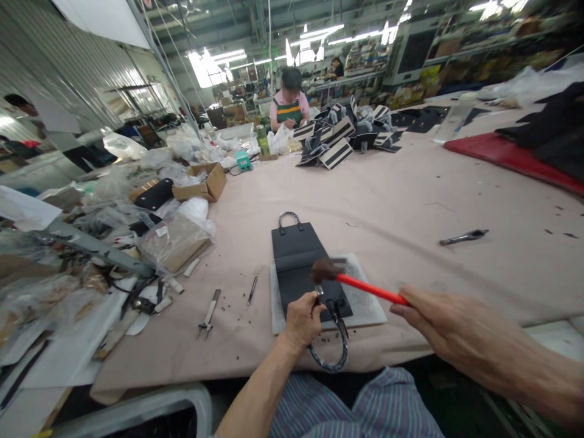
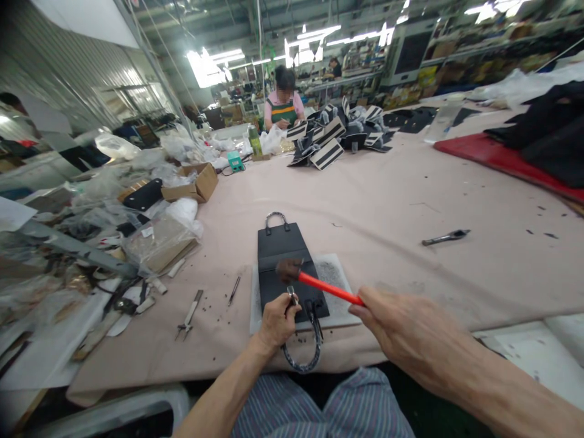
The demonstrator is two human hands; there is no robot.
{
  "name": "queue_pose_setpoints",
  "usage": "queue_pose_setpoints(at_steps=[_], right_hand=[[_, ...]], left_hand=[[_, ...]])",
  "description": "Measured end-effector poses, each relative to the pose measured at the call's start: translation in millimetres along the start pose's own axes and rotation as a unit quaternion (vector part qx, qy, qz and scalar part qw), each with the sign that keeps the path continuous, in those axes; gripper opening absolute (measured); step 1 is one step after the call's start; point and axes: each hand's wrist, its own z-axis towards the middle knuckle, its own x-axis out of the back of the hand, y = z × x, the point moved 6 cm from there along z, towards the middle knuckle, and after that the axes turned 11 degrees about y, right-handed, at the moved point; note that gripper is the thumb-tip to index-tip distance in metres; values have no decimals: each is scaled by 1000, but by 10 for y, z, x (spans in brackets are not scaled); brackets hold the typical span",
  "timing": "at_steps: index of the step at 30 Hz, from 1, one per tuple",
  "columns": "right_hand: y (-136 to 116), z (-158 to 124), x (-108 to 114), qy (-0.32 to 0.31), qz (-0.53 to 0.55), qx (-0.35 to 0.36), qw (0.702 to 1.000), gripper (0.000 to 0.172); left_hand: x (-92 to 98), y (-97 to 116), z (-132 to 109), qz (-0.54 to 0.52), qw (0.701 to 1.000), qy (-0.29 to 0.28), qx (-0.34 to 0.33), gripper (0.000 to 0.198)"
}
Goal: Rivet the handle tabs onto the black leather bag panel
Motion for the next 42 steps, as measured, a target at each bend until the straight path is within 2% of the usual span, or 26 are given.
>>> queue_pose_setpoints(at_steps=[3,4,5,6,8,10,11,14,17,19,21,23,24,27,29,32,35,36,39,40,41,42], right_hand=[[-2,91,262,122,29,-86,988,38],[-12,81,295,153,36,-97,983,38],[-27,56,274,157,38,-92,983,38],[-41,21,200,133,36,-71,988,39],[-22,-80,-40,22,26,-24,999,42],[132,-182,-236,-68,13,-40,997,42],[248,-214,-294,-86,15,-69,994,43],[671,-292,-477,-99,64,-186,975,49],[1205,-475,-813,-130,82,-326,933,47],[1496,-572,-1012,-136,22,-340,930,43],[1636,-591,-1134,-110,-48,-298,947,38],[1587,-550,-1206,-66,-82,-247,963,33],[1486,-506,-1242,-41,-77,-215,973,33],[949,-335,-1413,11,1,-59,998,42],[613,-279,-1589,13,55,16,998,41],[386,-297,-1833,9,66,33,997,40],[370,-364,-1937,16,62,26,998,40],[382,-380,-1945,16,63,25,998,41],[411,-391,-1933,18,65,26,997,40],[416,-388,-1927,18,64,26,997,40],[417,-383,-1922,18,63,26,997,40],[417,-380,-1920,18,63,27,998,40]], left_hand=[[1,-7,-5,-7,1000,4,2,12],[-3,-14,-8,-5,1000,2,5,13],[-9,-22,-10,-2,1000,-3,9,12],[-16,-31,-13,4,1000,-8,12,12],[-29,-46,-15,16,1000,-16,17,11],[-34,-49,-12,19,1000,-17,16,10],[-33,-46,-10,16,1000,-15,15,10],[-16,-35,-3,-2,1000,-11,19,10],[14,-14,4,-14,999,-20,26,11],[35,4,7,-17,999,-30,27,12],[50,17,5,-18,999,-38,30,15],[53,26,0,-24,998,-41,34,19],[50,27,-1,-26,998,-41,39,20],[35,26,13,-23,998,-38,53,15],[25,22,38,-23,997,-37,66,12],[42,-41,78,-56,990,-13,130,11],[88,-99,70,-91,976,30,195,11],[86,-68,65,-96,978,23,182,11],[55,146,85,-111,991,-49,64,12],[97,172,124,-121,990,-39,52,14],[189,139,189,-138,988,4,72,18],[324,44,265,-157,978,73,121,23]])
